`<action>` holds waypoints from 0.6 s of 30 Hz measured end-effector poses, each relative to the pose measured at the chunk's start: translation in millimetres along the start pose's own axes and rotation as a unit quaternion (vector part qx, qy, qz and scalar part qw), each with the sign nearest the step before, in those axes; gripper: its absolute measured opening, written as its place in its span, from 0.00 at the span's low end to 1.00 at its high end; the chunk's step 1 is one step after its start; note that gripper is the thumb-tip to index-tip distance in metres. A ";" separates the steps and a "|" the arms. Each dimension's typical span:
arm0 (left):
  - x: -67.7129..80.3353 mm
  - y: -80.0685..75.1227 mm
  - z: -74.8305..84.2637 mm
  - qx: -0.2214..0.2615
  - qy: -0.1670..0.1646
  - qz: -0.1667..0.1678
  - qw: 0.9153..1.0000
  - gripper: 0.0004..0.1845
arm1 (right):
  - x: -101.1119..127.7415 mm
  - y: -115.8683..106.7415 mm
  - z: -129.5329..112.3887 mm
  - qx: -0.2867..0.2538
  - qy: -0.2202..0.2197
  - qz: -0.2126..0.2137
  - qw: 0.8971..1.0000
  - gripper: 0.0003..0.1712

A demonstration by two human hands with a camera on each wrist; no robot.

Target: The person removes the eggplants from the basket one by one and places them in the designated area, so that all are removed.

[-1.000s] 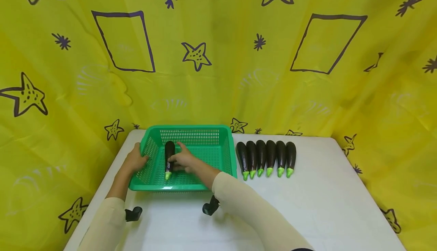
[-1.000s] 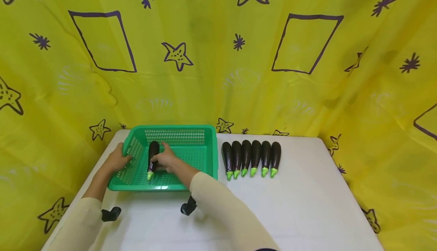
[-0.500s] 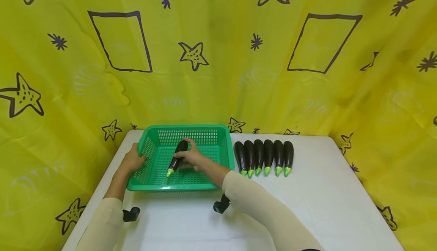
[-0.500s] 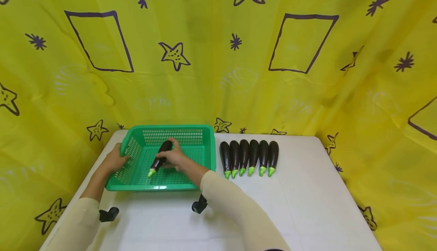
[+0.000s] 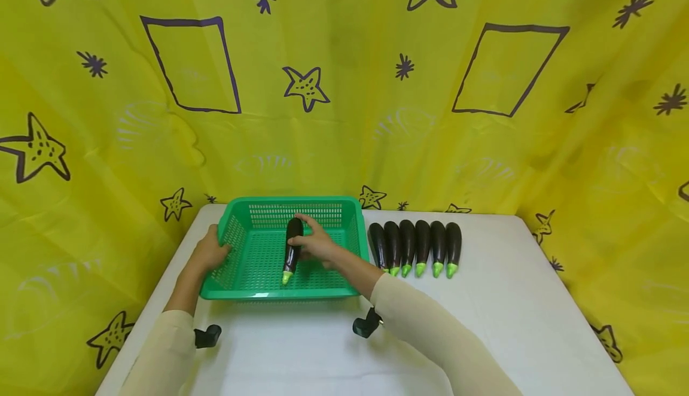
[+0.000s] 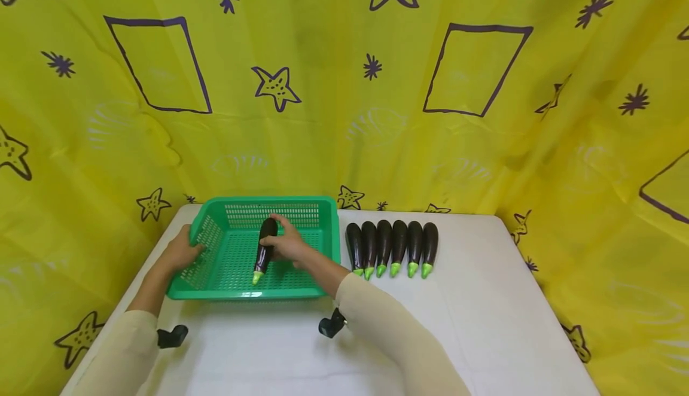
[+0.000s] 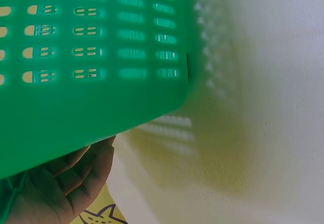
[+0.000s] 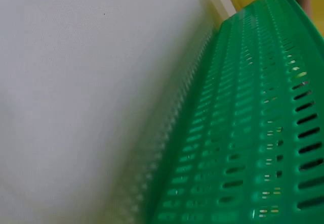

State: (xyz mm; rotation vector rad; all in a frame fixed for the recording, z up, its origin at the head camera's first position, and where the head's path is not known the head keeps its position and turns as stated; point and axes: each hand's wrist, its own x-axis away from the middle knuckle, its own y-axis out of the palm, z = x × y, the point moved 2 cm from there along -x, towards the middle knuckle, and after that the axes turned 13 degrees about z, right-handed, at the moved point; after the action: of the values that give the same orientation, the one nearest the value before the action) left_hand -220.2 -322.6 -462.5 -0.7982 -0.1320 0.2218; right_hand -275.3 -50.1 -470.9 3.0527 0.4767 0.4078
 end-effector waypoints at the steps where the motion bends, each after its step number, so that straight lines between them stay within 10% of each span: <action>1: -0.1 0.3 -0.5 -0.001 0.000 0.001 1.000 0.32 | 1.0 -2.6 -1.1 0.002 -0.004 -0.007 1.000 0.45; 18: -2.9 0.9 -2.4 -0.006 0.003 -0.002 1.000 0.31 | 18.3 -43.6 -29.0 0.012 -0.046 -0.001 0.999 0.43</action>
State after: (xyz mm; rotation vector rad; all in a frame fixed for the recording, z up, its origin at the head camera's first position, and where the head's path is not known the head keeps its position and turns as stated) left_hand -222.7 -324.4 -464.9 -0.8103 -0.1297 0.2152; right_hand -278.9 -3.5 -441.1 3.0775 0.4838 0.2622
